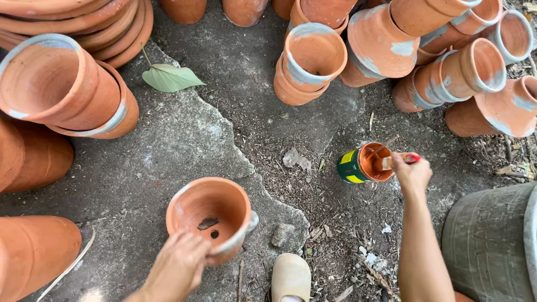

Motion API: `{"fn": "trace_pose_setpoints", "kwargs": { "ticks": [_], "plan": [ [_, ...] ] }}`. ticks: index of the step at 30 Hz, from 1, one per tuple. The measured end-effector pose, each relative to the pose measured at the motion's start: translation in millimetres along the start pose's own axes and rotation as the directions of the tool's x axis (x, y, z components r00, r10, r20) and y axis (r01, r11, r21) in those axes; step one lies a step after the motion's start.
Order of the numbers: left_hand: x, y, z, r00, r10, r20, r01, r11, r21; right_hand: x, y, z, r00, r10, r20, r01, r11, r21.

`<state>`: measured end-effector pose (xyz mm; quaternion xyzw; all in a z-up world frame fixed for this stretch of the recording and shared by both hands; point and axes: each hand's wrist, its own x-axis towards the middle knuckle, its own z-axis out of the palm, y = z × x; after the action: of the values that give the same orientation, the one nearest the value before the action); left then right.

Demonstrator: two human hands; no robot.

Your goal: The person paints white stripes onto terracotta pots using a paintbrush and a container of white paint.

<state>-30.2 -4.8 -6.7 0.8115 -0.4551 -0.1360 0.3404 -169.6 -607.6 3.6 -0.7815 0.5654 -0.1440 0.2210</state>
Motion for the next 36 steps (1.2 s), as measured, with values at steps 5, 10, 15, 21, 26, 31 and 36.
{"fn": "trace_pose_setpoints", "kwargs": {
  "ticks": [5, 10, 15, 21, 26, 31, 36],
  "plan": [
    [66, -9, -53, 0.937, -0.295, 0.188, 0.329, 0.926, -0.188, 7, 27, 20, 0.998, 0.053, 0.017, -0.056, 0.946, 0.319],
    [87, -32, -83, 0.928, -0.302, 0.219, 0.363, 0.867, -0.341, 25, 101, -2, 0.975, 0.158, 0.159, -0.220, 0.545, 0.809],
    [90, -54, -105, 0.850, -0.476, 0.226, 0.517, 0.674, -0.527, 33, 143, -16, 0.921, 0.133, 0.366, -0.387, 0.418, 0.822],
    [96, -78, -103, 0.858, -0.501, 0.114, 0.430, 0.579, -0.692, 13, 139, -39, 0.954, 0.056, 0.295, -0.295, 0.352, 0.888],
    [102, -87, -92, 0.858, -0.501, 0.114, 0.408, 0.530, -0.744, -11, 146, -26, 0.991, 0.067, 0.117, -0.129, 0.211, 0.969],
    [104, -89, -82, 0.784, -0.590, 0.195, 0.519, 0.450, -0.726, -79, 116, 20, 0.995, 0.017, 0.100, -0.098, -0.088, 0.991],
    [102, -87, -79, 0.803, -0.571, 0.172, 0.491, 0.469, -0.734, -173, -57, 80, 0.864, -0.107, 0.492, -0.497, -0.335, 0.800]
  ]
}}
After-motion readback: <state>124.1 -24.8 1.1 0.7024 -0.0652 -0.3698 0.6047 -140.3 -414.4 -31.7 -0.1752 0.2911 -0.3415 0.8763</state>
